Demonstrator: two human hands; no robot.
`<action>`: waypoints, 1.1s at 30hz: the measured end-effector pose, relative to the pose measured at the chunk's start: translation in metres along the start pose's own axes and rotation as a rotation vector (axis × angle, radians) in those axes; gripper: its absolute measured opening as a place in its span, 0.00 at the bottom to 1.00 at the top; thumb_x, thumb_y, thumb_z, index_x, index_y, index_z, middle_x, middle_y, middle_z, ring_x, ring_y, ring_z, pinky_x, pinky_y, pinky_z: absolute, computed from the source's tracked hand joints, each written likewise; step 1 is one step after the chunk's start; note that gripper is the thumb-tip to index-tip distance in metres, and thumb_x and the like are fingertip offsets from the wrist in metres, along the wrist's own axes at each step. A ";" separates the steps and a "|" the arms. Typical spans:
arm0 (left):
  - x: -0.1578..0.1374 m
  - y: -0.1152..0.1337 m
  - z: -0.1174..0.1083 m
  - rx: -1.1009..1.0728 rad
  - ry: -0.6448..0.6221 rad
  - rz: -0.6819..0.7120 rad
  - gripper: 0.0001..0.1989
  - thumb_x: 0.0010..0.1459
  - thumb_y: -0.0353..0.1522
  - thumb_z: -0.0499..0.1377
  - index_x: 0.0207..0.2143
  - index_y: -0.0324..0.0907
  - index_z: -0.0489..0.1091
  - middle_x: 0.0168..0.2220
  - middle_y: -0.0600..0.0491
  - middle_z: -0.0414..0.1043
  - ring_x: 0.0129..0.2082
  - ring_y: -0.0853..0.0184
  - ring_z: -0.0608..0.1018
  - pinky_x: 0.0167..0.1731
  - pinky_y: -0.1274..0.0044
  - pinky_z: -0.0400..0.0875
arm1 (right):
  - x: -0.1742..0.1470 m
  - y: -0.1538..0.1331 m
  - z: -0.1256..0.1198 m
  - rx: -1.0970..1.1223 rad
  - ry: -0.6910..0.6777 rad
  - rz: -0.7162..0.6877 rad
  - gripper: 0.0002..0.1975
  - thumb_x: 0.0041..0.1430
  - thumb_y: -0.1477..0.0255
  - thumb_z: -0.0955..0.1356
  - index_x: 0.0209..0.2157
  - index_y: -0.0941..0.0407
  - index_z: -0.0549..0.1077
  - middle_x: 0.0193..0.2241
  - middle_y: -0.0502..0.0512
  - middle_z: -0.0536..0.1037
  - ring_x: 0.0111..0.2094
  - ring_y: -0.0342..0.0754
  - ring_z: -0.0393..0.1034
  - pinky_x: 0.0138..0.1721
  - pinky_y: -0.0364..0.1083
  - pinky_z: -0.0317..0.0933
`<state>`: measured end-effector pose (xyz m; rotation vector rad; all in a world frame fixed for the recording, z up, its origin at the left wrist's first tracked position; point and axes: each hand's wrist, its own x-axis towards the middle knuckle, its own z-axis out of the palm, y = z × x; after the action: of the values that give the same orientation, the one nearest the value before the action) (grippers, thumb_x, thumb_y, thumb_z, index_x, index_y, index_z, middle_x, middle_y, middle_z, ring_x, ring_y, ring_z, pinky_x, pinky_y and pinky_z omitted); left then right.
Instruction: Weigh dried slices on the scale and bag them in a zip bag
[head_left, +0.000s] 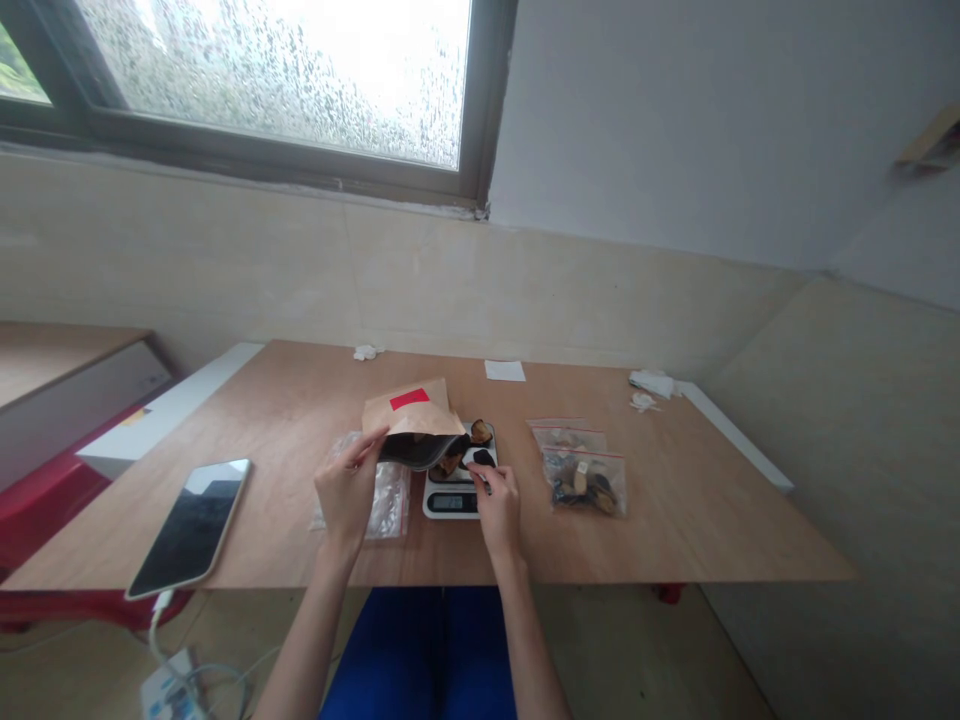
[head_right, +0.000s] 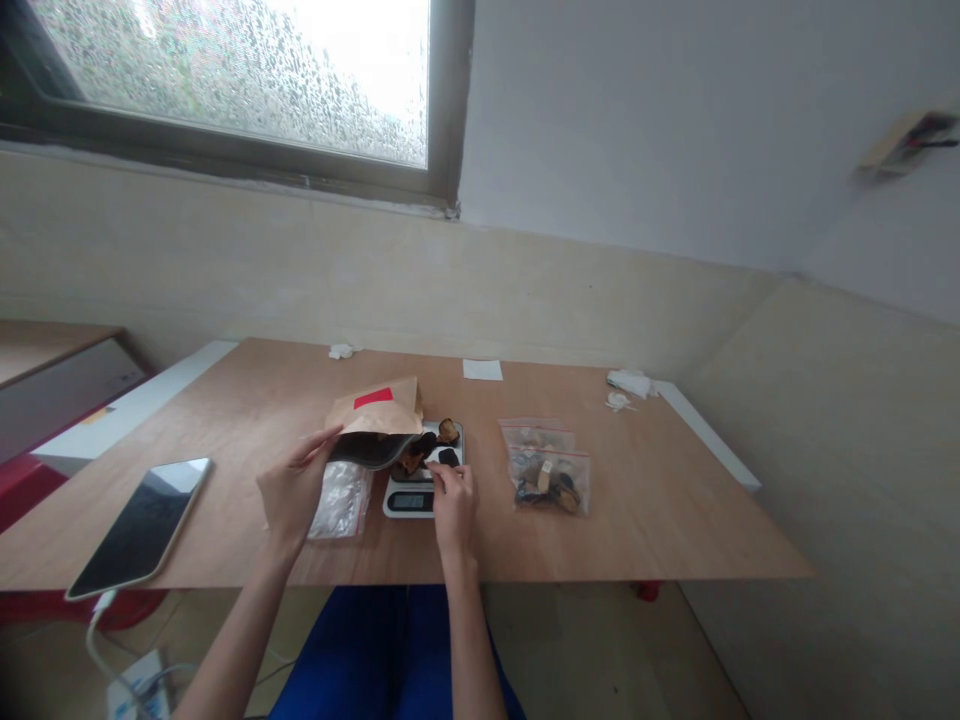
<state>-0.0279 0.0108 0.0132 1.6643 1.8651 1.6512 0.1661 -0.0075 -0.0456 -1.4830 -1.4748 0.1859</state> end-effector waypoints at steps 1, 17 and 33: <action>0.000 0.000 0.000 0.004 0.001 0.000 0.13 0.54 0.41 0.56 0.37 0.48 0.77 0.27 0.54 0.79 0.26 0.65 0.79 0.24 0.79 0.65 | 0.000 0.001 0.001 -0.055 -0.017 -0.036 0.13 0.57 0.79 0.62 0.35 0.55 0.78 0.30 0.57 0.76 0.32 0.48 0.68 0.36 0.46 0.64; -0.004 0.003 0.001 -0.049 -0.032 0.011 0.13 0.55 0.41 0.56 0.37 0.48 0.76 0.31 0.55 0.79 0.29 0.65 0.79 0.26 0.79 0.68 | 0.000 -0.025 -0.009 -0.106 -0.073 -0.150 0.18 0.56 0.82 0.58 0.41 0.55 0.74 0.45 0.60 0.68 0.46 0.52 0.62 0.47 0.53 0.60; -0.023 -0.002 -0.004 -0.050 -0.073 -0.016 0.10 0.56 0.37 0.56 0.38 0.48 0.76 0.36 0.55 0.79 0.33 0.64 0.80 0.27 0.79 0.70 | 0.046 -0.089 0.072 -0.006 -0.435 -0.152 0.17 0.53 0.78 0.64 0.46 0.57 0.73 0.47 0.60 0.75 0.48 0.55 0.68 0.50 0.49 0.60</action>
<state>-0.0234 -0.0091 0.0014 1.6614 1.7842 1.5956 0.0671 0.0461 0.0051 -1.3829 -1.9277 0.4327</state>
